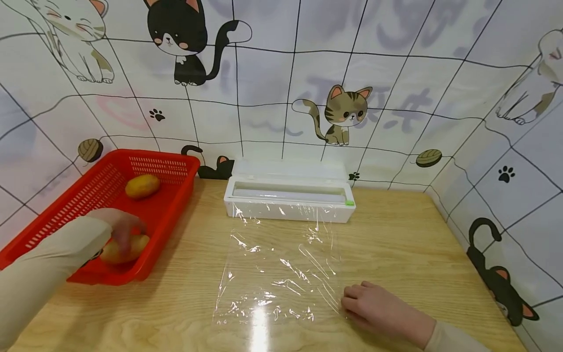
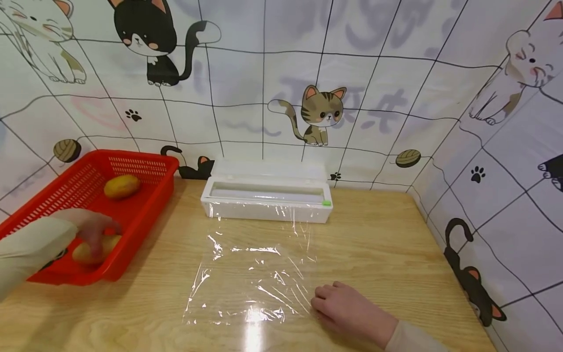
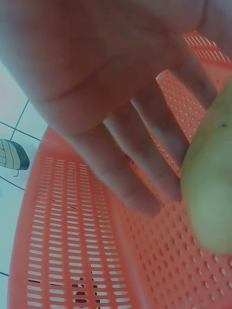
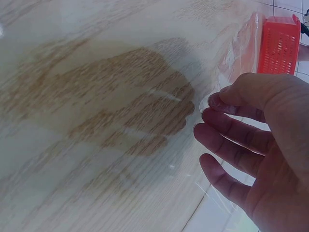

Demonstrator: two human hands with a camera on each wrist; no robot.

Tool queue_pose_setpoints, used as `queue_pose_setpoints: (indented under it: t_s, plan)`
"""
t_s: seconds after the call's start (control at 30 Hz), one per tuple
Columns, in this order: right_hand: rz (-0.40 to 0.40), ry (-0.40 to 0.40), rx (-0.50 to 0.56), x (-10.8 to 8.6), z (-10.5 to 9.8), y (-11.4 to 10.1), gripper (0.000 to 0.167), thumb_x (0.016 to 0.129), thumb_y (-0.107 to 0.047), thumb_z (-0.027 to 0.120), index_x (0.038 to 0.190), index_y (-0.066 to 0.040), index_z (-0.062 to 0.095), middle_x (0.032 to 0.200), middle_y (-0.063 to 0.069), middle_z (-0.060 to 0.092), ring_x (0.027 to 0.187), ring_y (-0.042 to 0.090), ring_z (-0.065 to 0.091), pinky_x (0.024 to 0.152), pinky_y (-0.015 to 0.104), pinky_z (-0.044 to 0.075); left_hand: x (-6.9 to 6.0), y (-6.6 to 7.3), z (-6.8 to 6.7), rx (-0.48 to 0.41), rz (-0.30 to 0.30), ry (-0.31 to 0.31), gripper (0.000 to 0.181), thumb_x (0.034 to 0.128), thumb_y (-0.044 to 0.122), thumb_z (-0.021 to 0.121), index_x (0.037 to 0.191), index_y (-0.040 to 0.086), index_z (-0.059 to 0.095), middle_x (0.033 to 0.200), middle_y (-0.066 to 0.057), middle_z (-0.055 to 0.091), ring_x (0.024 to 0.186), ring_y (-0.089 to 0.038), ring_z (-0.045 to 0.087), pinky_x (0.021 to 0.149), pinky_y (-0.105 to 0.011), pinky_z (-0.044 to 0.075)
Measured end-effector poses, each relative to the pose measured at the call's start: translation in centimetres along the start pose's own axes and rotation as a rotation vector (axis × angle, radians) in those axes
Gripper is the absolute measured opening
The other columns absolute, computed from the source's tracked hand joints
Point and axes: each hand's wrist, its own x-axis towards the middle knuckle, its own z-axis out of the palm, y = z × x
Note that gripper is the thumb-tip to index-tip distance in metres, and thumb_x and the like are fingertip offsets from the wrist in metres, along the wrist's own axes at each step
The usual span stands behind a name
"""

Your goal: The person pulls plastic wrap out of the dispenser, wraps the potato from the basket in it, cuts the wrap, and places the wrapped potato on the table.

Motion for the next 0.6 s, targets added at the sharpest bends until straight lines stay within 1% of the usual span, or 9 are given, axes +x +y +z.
queue_pose_setpoints:
  t_s: [0.1,0.2,0.27,0.37,0.4,0.43,0.53,0.6]
  plan:
    - [0.01,-0.001,0.009,0.0,0.0,0.0,0.023,0.073,-0.014,0.078,0.08,-0.019,0.056,0.078,-0.012,0.047,0.068,0.004,0.046,0.063,0.023,0.039,0.2,0.2,-0.2,0.058,0.035,-0.006,0.072,0.0648,0.016,0.087,0.13,0.007,0.057,0.111,-0.023,0.048,0.097,-0.043,0.041,0.072,-0.051,0.049]
    - [0.024,-0.003,0.025,0.0,0.0,0.1,0.023,0.073,-0.012,0.078,0.08,-0.019,0.057,0.077,-0.012,0.047,0.068,0.004,0.046,0.064,0.023,0.04,0.3,0.5,-0.5,0.091,0.044,0.008,0.077,0.0628,0.022,0.089,0.131,0.01,0.056,0.112,-0.022,0.051,0.098,-0.043,0.042,0.07,-0.051,0.05]
    - [0.029,-0.004,0.031,0.0,0.1,0.2,0.024,0.072,-0.011,0.077,0.08,-0.019,0.056,0.077,-0.012,0.046,0.068,0.004,0.045,0.064,0.023,0.04,0.3,0.7,-0.7,0.091,0.048,0.018,0.081,0.0609,0.026,0.09,0.133,0.011,0.055,0.114,-0.022,0.051,0.099,-0.045,0.042,0.071,-0.053,0.049]
    - [0.03,-0.006,0.032,0.0,0.1,0.3,0.025,0.071,-0.01,0.077,0.079,-0.02,0.055,0.076,-0.013,0.044,0.067,0.004,0.045,0.063,0.023,0.04,0.3,0.8,-1.1,0.076,0.061,0.03,0.085,0.061,0.028,0.09,0.135,0.01,0.053,0.117,-0.024,0.051,0.1,-0.046,0.041,0.074,-0.056,0.048]
    - [0.03,-0.008,0.033,0.0,0.1,0.4,0.026,0.071,-0.01,0.077,0.079,-0.02,0.055,0.075,-0.013,0.044,0.067,0.004,0.045,0.063,0.023,0.039,0.2,0.9,-1.2,0.084,0.075,0.04,0.086,0.0611,0.029,0.09,0.136,0.009,0.053,0.118,-0.024,0.051,0.101,-0.047,0.041,0.076,-0.058,0.047]
    - [0.03,-0.008,0.032,0.0,0.1,0.4,0.026,0.072,-0.011,0.077,0.079,-0.02,0.054,0.075,-0.013,0.043,0.066,0.004,0.045,0.062,0.023,0.039,0.1,0.8,-1.4,0.074,0.078,0.045,0.086,0.0616,0.029,0.09,0.136,0.008,0.052,0.119,-0.025,0.051,0.102,-0.047,0.041,0.077,-0.059,0.046]
    - [0.033,-0.01,0.035,0.0,0.2,0.4,0.026,0.073,-0.012,0.078,0.079,-0.02,0.054,0.074,-0.014,0.043,0.066,0.003,0.044,0.061,0.022,0.038,-0.2,0.8,-1.9,0.082,0.116,0.083,0.084,0.0639,0.029,0.089,0.136,0.006,0.052,0.118,-0.025,0.052,0.102,-0.048,0.042,0.078,-0.059,0.047]
    - [0.031,-0.011,0.028,0.0,0.2,0.4,0.025,0.073,-0.013,0.078,0.079,-0.02,0.055,0.074,-0.013,0.043,0.067,0.003,0.044,0.06,0.022,0.037,-0.4,0.8,-2.4,0.095,0.141,0.113,0.08,0.0655,0.027,0.088,0.134,0.005,0.053,0.114,-0.023,0.053,0.101,-0.046,0.043,0.077,-0.057,0.047]
